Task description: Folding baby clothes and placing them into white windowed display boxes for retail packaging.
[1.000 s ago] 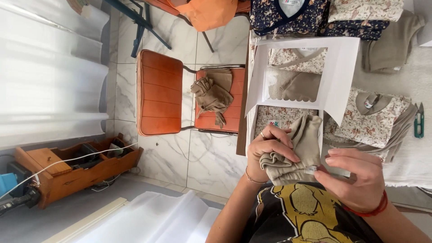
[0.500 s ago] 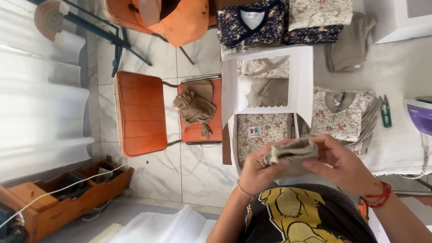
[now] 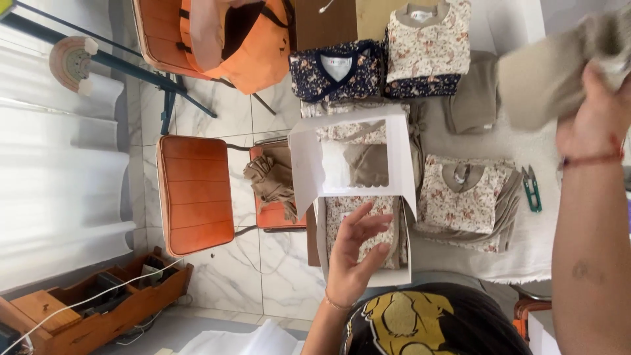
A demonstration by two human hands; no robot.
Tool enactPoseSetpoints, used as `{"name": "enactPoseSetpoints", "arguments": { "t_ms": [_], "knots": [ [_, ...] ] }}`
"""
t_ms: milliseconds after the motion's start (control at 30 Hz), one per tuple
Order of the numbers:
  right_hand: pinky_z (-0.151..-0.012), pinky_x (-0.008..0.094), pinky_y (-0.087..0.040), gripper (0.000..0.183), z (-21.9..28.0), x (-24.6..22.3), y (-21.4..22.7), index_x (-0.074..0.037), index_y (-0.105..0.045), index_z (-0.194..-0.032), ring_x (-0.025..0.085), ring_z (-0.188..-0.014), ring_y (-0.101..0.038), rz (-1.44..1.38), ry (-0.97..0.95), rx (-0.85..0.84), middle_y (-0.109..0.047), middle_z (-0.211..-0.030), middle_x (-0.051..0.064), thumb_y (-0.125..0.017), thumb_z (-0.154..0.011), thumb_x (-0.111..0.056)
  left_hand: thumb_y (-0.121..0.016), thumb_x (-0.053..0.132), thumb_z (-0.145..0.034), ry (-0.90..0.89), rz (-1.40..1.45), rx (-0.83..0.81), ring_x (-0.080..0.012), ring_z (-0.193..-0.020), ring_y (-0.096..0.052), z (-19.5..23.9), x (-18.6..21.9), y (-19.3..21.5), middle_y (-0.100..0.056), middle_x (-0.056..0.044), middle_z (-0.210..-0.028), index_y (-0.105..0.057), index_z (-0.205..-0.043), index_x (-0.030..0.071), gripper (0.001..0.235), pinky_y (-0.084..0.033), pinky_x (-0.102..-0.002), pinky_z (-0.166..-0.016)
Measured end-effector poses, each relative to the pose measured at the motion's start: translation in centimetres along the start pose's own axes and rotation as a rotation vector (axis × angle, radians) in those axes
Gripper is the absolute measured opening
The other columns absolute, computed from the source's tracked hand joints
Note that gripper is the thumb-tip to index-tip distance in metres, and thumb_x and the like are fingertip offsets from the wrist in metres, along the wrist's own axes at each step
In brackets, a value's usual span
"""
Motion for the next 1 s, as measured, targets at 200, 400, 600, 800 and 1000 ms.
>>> {"name": "enactPoseSetpoints", "arguments": {
  "t_ms": [200,400,600,800,1000],
  "knots": [
    [-0.097,0.052,-0.055,0.038,-13.7,14.1,7.2,-0.017,-0.058,-0.104,0.025,-0.110,-0.063,-0.338,-0.169,0.289,-0.067,-0.115,0.004,-0.087,-0.080,-0.006,-0.057,0.007,-0.080,0.087,0.031,0.164,-0.0208,-0.098,-0.054,0.8,-1.6,1.1,-0.057,-0.013,-0.103,-0.039,-0.121,0.004,0.044,-0.043,-0.032,-0.090],
    [-0.062,0.029,-0.051,0.017,-2.1,1.6,0.4,0.006,-0.060,-0.088,0.020,-0.073,-0.061,0.799,0.597,0.347,-0.063,-0.081,0.015,-0.046,-0.081,0.001,-0.056,0.005,-0.080,0.114,0.010,0.289,-0.0201,-0.099,-0.053,1.1,-2.8,2.9,-0.057,-0.011,-0.101,-0.042,-0.119,0.004,0.042,-0.042,-0.031,-0.090],
    [-0.060,0.021,-0.050,0.044,5.6,6.5,-3.0,-0.006,-0.056,-0.099,0.010,-0.064,-0.057,0.826,-0.662,-0.004,-0.060,-0.082,0.004,-0.061,-0.085,-0.047,-0.057,0.006,-0.080,0.109,0.004,0.278,-0.0195,-0.097,-0.053,0.5,-3.0,3.1,-0.057,-0.010,-0.098,-0.044,-0.116,0.004,0.039,-0.043,-0.030,-0.088],
    [-0.071,0.031,-0.045,0.060,6.5,6.2,-4.6,-0.010,-0.041,-0.107,0.018,-0.084,-0.052,0.850,-0.696,0.136,-0.051,-0.097,0.007,-0.073,-0.064,-0.035,-0.058,0.007,-0.079,0.102,-0.013,0.233,-0.0195,-0.097,-0.054,0.7,-2.6,2.4,-0.058,-0.010,-0.099,-0.045,-0.114,0.004,0.037,-0.044,-0.031,-0.089],
    [-0.040,0.021,-0.028,0.012,7.8,4.5,-3.9,-0.013,-0.052,-0.068,0.003,-0.051,-0.034,0.744,-0.478,0.197,-0.043,-0.057,-0.006,-0.062,-0.067,-0.019,-0.058,0.008,-0.079,0.079,-0.053,0.237,-0.0205,-0.097,-0.055,1.9,-2.0,3.7,-0.056,-0.010,-0.100,-0.047,-0.110,0.002,0.033,-0.044,-0.029,-0.086]
  ]
}}
Point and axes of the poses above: each hand's wrist, its own z-axis away from the middle knuckle, its own y-axis out of the back of the hand, x = y × z, the point moved 6 cm from there along -z, towards the middle knuckle
